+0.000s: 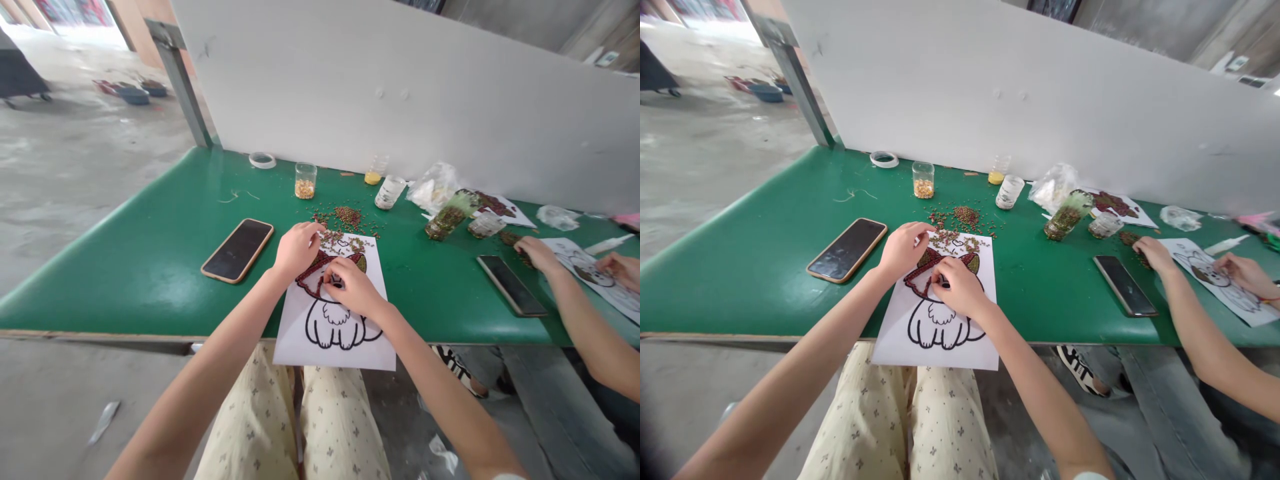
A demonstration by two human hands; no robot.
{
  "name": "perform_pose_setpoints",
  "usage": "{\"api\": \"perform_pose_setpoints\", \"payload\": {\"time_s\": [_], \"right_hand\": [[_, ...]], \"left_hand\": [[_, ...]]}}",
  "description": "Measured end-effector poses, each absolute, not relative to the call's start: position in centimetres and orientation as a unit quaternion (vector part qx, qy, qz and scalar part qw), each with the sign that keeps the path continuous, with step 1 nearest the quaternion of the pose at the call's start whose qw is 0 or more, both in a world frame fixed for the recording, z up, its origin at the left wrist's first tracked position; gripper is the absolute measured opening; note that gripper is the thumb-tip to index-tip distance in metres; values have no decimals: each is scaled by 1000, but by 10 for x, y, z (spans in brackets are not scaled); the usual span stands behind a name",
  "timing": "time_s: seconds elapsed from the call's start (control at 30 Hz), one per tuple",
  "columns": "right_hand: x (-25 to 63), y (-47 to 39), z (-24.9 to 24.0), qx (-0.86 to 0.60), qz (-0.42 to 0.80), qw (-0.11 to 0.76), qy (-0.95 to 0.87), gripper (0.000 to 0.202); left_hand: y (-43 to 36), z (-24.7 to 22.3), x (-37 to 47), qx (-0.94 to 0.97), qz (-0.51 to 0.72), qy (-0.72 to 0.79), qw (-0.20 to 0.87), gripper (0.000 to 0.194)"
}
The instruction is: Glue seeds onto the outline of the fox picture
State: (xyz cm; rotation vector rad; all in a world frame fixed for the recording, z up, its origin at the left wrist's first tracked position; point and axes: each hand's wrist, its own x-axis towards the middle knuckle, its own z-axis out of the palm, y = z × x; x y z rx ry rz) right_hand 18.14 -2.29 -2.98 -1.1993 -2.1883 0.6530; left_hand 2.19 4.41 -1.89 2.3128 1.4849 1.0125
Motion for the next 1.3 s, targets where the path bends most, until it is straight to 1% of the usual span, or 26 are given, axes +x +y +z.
{"api": "perform_pose_setpoints", "payload": {"time_s": [0.27, 0.53, 0.87, 1.0, 1.1, 1.17, 1.3], "right_hand": [[187, -20, -35, -444, 267, 304, -799, 10], [182, -24, -30, -460, 258, 287, -800, 15], [180, -23, -32, -463, 257, 294, -796, 12], [187, -19, -29, -472, 290, 338, -761, 8], [195, -9, -22, -507, 316, 378, -708, 4], [201, 2, -17, -520, 311, 400, -688, 3], [209, 34, -19, -517, 265, 459, -672, 6]], "left_hand": [[44, -21, 21, 786, 343, 503, 107, 31], [46, -22, 21, 788, 334, 507, 106, 31], [46, -23, 22, 786, 340, 504, 109, 30], [45, -17, 20, 785, 337, 505, 120, 30], [38, -10, 12, 798, 326, 480, 162, 29], [31, -7, 4, 807, 318, 455, 201, 34], [13, -10, -9, 836, 308, 389, 235, 38]]}}
